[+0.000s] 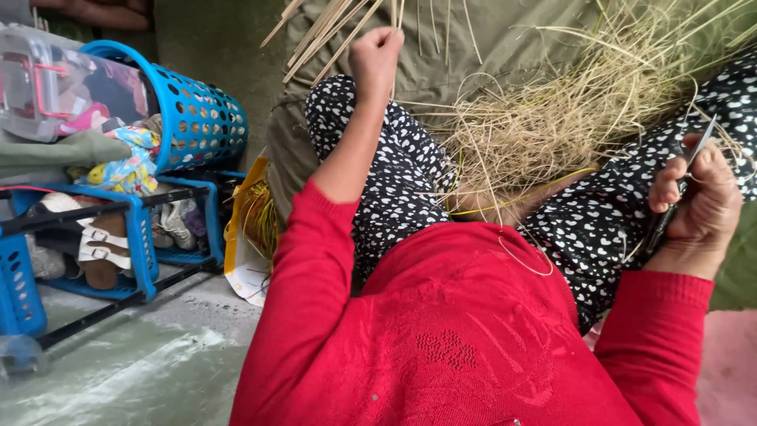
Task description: Preparing straw fibers by selecting and trimming them with a small knife for craft use.
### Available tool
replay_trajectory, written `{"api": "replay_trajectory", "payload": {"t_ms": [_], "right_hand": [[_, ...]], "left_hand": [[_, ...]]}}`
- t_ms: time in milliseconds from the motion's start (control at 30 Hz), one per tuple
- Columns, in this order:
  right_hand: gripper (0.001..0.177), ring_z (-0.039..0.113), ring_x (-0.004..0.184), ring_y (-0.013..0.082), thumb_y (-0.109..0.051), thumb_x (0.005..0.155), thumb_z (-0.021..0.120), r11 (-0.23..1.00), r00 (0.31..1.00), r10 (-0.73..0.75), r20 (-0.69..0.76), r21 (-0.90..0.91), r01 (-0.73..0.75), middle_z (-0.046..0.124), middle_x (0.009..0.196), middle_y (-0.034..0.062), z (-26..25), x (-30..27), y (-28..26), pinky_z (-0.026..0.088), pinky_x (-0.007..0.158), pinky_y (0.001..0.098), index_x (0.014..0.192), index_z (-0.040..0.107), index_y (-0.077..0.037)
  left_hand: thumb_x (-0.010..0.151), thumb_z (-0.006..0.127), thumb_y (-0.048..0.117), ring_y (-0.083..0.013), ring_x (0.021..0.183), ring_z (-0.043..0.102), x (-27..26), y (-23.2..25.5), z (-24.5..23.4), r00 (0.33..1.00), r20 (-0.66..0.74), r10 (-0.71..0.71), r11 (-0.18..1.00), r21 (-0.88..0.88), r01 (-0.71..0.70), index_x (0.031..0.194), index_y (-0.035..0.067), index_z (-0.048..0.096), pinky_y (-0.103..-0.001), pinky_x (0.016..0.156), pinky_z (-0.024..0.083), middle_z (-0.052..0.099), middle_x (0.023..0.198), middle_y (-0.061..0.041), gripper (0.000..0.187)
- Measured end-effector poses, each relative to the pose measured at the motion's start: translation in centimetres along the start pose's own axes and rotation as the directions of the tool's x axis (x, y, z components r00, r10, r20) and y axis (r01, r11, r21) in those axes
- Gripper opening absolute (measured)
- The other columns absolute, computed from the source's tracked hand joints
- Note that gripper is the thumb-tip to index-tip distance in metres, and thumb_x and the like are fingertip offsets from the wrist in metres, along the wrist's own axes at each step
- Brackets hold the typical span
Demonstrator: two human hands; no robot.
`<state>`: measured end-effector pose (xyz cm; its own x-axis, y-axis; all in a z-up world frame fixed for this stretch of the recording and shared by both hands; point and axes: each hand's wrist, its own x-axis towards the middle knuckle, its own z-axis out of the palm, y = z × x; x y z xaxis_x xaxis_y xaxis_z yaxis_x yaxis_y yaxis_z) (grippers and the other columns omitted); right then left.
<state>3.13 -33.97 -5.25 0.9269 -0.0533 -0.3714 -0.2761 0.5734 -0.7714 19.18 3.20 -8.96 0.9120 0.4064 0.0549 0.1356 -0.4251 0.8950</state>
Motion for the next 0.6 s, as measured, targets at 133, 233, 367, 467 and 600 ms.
{"api": "replay_trajectory", "payload": {"t_ms": [133,233,367,467,600], "right_hand": [[0.025,0.047,0.042,0.0017,-0.025,0.082,0.061,0.999,0.999,-0.014,0.049,0.050,0.011,0.057,0.066,-0.0054,-0.9,0.5,0.1,0.035,0.034,0.0119,0.103,0.053,-0.014],[0.023,0.047,0.040,0.0018,-0.023,0.082,0.061,0.997,0.998,0.000,0.057,0.081,-0.004,0.057,0.064,-0.0041,-0.2,0.6,-0.1,0.034,0.032,0.0116,0.101,0.054,-0.013],[0.021,0.046,0.040,0.0034,-0.023,0.083,0.059,0.998,0.999,0.017,0.046,0.063,-0.020,0.056,0.064,-0.0024,-0.2,1.0,-0.1,0.034,0.032,0.0125,0.101,0.054,-0.012],[0.020,0.047,0.040,0.0036,-0.023,0.085,0.057,0.999,0.999,0.032,0.028,0.036,-0.033,0.055,0.063,-0.0024,0.1,1.2,-0.2,0.035,0.032,0.0126,0.101,0.053,-0.012],[0.020,0.045,0.040,0.0044,-0.024,0.085,0.057,0.999,0.999,0.039,0.009,0.004,-0.039,0.055,0.063,-0.0018,-0.2,1.5,0.0,0.034,0.032,0.0135,0.101,0.053,-0.012]], "left_hand": [[0.062,0.056,0.016,-0.0063,0.042,0.046,2.9,-3.6,5.5,0.997,-0.065,0.032,0.999,0.013,-0.032,0.065,0.004,0.067,-0.020,0.045,0.043,0.058,0.047,0.004,0.016],[0.061,0.054,0.022,-0.0137,0.038,0.040,3.9,-4.4,7.5,0.989,-0.141,0.040,0.995,0.091,-0.027,0.055,0.007,0.061,-0.028,0.045,0.041,0.050,0.041,0.001,0.018],[0.064,0.056,0.022,-0.0130,0.044,0.050,4.7,-5.1,8.2,0.993,-0.112,0.027,0.990,0.141,-0.011,0.066,0.010,0.066,-0.027,0.048,0.045,0.060,0.049,0.002,0.016],[0.067,0.055,0.020,-0.0109,0.047,0.053,5.0,-5.4,8.0,0.991,-0.108,0.079,0.994,0.087,-0.069,0.072,0.010,0.065,-0.024,0.050,0.046,0.062,0.054,0.003,0.016],[0.070,0.053,0.014,-0.0096,0.041,0.041,6.0,-4.9,6.2,0.950,-0.268,0.158,0.985,0.114,-0.131,0.071,0.007,0.063,-0.024,0.042,0.039,0.056,0.048,0.002,0.012]]}}
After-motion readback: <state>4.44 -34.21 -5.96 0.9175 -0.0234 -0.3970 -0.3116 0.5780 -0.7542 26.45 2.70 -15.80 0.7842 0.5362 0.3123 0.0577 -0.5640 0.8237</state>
